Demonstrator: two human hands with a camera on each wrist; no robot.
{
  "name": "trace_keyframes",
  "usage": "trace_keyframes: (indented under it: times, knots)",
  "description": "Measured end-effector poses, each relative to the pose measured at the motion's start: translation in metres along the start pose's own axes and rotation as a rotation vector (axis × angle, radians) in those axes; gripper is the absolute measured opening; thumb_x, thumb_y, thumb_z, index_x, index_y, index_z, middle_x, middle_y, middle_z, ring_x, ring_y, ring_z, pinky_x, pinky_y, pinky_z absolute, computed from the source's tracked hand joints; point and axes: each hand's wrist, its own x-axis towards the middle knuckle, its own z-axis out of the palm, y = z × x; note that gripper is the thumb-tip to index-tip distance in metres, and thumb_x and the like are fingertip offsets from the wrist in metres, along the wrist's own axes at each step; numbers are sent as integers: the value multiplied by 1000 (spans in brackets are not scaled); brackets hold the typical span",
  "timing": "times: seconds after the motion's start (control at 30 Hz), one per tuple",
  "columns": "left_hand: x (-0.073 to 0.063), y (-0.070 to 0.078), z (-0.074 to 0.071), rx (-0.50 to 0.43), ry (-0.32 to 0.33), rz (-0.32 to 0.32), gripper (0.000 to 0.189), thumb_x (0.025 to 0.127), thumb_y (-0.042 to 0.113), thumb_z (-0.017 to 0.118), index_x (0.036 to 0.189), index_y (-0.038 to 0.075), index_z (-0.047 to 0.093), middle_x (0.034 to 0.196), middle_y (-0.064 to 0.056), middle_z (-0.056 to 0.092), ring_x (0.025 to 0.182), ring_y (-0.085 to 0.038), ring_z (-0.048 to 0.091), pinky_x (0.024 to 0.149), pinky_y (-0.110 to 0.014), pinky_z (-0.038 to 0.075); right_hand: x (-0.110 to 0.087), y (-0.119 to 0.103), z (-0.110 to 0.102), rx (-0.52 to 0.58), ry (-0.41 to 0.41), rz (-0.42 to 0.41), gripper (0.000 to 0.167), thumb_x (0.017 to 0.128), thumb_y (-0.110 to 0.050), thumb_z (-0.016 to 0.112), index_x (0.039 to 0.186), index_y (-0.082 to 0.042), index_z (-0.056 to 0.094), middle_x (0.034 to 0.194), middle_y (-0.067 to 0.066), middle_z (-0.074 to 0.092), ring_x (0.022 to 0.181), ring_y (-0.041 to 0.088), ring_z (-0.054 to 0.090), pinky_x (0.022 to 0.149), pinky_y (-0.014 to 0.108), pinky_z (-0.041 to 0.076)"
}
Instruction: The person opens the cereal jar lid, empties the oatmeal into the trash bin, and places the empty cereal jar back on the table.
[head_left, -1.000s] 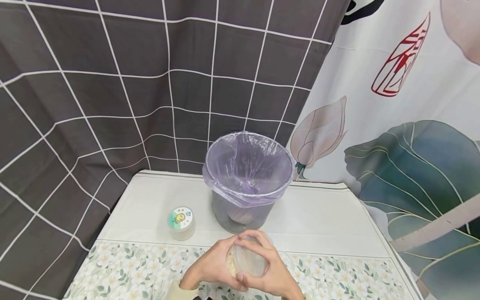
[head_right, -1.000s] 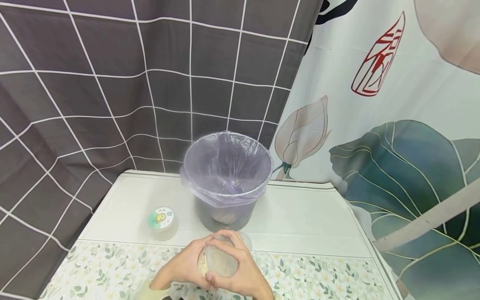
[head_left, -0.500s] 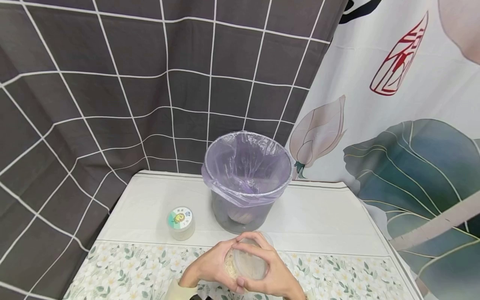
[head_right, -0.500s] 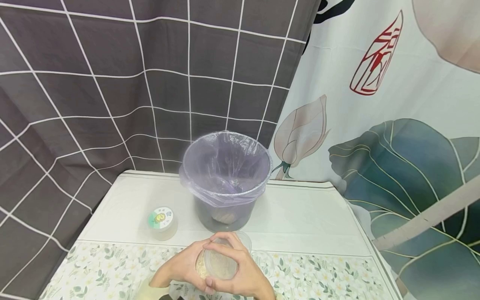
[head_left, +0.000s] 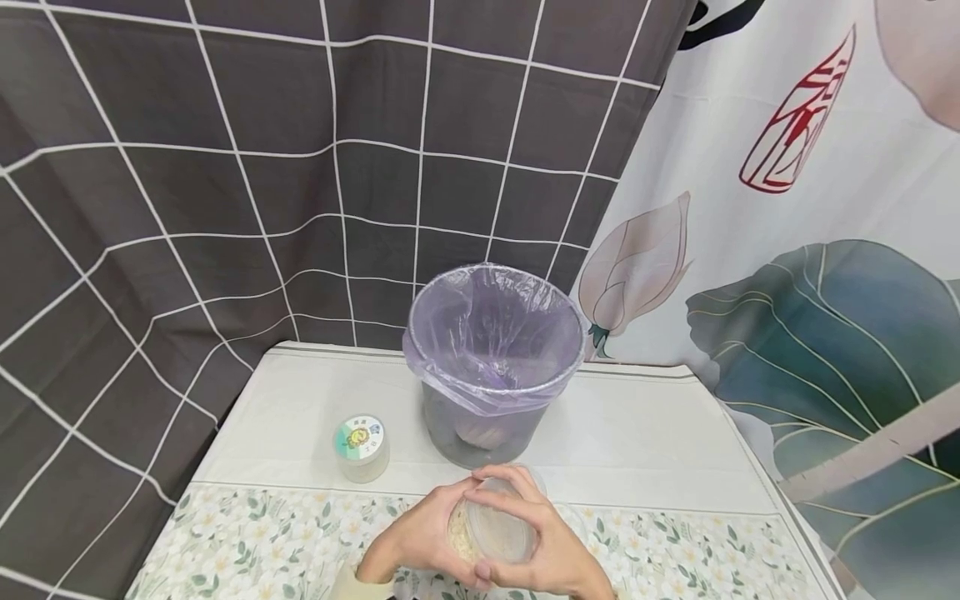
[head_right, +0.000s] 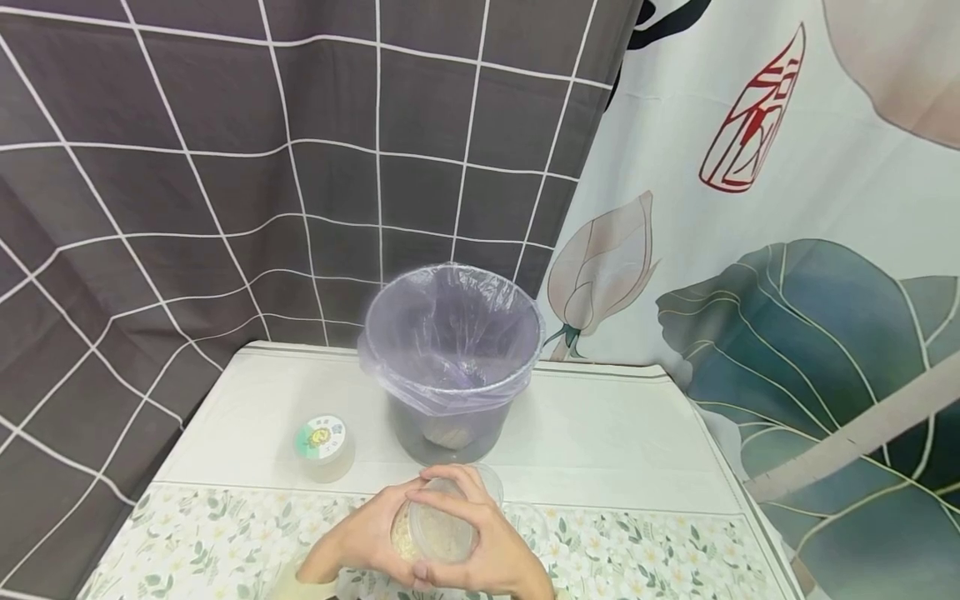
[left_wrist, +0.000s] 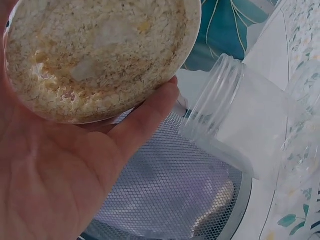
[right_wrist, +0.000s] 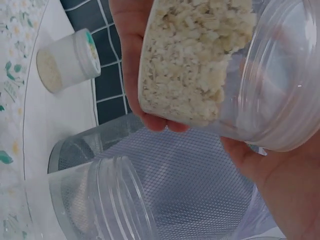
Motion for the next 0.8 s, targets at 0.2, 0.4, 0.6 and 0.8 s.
trace_keyframes:
  times: [0.2,0.4,0.6,0.8]
  knots:
    - [-4,0,3,200,123,-4,89,64,39,81,136,16,35,124,-1,54,104,-12,56,89,-31,49,-14,18,7,-2,-12,92,82,73,-34,74,139,-2,36,141,15,32,126,30,28,95,53,39]
    - [-5,0,8,345,319,-59,94,58,54,79,133,12,39,123,2,50,103,-14,54,86,-34,51,-19,23,16,-49,55,239,94,79,-47,64,146,-4,14,148,11,19,134,27,20,79,77,30]
    - [-6,-3,13,557,466,-40,96,63,62,71,131,2,40,125,-6,47,110,-22,51,88,-39,50,-17,22,23,-147,120,392,95,77,-41,67,148,-14,10,147,4,23,131,32,27,86,70,35]
    - [0,-8,22,779,595,123,93,56,47,81,125,-3,45,119,-13,50,108,-24,49,93,-33,47,-17,23,27,-217,155,480,100,71,-39,73,148,-19,13,142,1,30,126,29,35,89,62,38]
